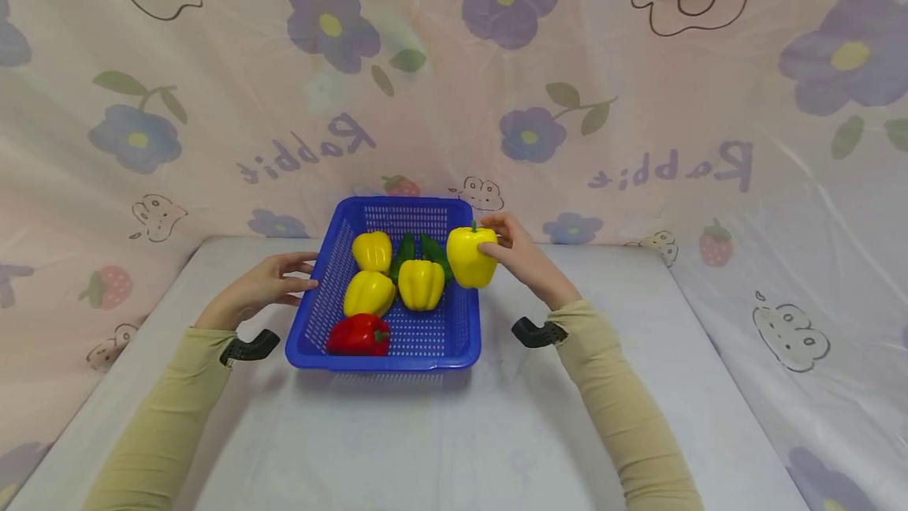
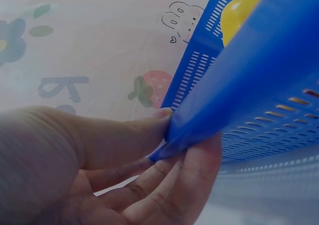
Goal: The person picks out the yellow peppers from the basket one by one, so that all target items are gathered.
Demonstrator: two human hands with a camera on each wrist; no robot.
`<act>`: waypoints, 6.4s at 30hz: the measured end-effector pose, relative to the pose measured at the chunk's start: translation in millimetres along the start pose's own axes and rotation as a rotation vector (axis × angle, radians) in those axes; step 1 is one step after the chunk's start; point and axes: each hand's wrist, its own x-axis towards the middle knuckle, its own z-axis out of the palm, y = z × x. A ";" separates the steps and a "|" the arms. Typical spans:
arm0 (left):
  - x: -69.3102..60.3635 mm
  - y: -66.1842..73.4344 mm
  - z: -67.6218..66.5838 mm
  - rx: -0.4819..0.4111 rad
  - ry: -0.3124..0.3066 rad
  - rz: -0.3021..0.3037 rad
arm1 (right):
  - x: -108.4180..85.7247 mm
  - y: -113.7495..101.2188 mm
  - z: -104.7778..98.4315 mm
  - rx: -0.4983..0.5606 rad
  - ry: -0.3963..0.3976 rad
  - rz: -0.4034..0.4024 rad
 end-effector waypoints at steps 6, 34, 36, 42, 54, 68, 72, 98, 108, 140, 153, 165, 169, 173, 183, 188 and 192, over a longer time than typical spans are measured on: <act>1.6 1.3 1.2 0.002 -0.004 0.011 | -2.0 10.8 -17.5 0.024 0.068 0.071; 2.3 -3.5 -2.7 0.017 0.003 0.006 | 13.2 93.4 -28.5 0.065 0.222 0.297; 2.3 -3.1 -2.5 0.016 0.007 0.003 | 15.6 96.9 -27.0 0.074 0.225 0.306; 2.2 -1.1 -2.0 0.010 0.001 0.003 | 23.6 108.6 -25.4 0.100 0.232 0.319; 0.0 -1.3 -0.6 0.001 -0.001 0.011 | 31.4 121.3 -22.4 0.125 0.303 0.334; 0.9 -2.8 0.4 -0.001 0.010 -0.004 | 33.7 125.9 -24.8 0.128 0.359 0.399; -0.7 -1.8 1.3 -0.005 0.005 0.007 | 34.7 128.2 -25.7 0.131 0.371 0.410; 2.1 -3.6 -1.0 -0.009 -0.004 0.002 | 42.6 130.7 -23.2 0.121 0.429 0.441; 0.2 -0.2 -0.4 -0.010 -0.003 -0.001 | 44.0 133.4 -26.9 0.117 0.420 0.450; 1.6 -1.0 -0.5 0.018 0.010 -0.002 | 35.3 131.8 -43.4 0.129 0.374 0.383; -0.5 1.1 -0.3 0.026 0.006 0.001 | 37.5 93.7 -65.4 0.222 0.469 0.222; 0.1 0.3 -0.7 0.027 0.008 0.002 | 37.1 40.9 -49.7 0.244 0.361 0.061; -0.1 0.2 -0.3 0.021 0.008 -0.003 | 38.8 31.8 -39.3 0.225 0.303 0.024; -0.7 0.4 -0.1 0.015 0.009 -0.007 | 42.7 25.7 -29.2 0.213 0.259 -0.005; 2.1 -3.3 0.1 0.006 0.009 -0.004 | 50.3 7.2 -4.1 0.201 0.154 -0.042; 3.1 -4.1 -0.5 0.009 0.007 -0.001 | 54.4 0.4 8.0 0.217 0.102 -0.052; 1.5 -2.8 -0.5 0.008 0.002 0.003 | 56.5 -2.6 18.5 0.208 0.067 -0.039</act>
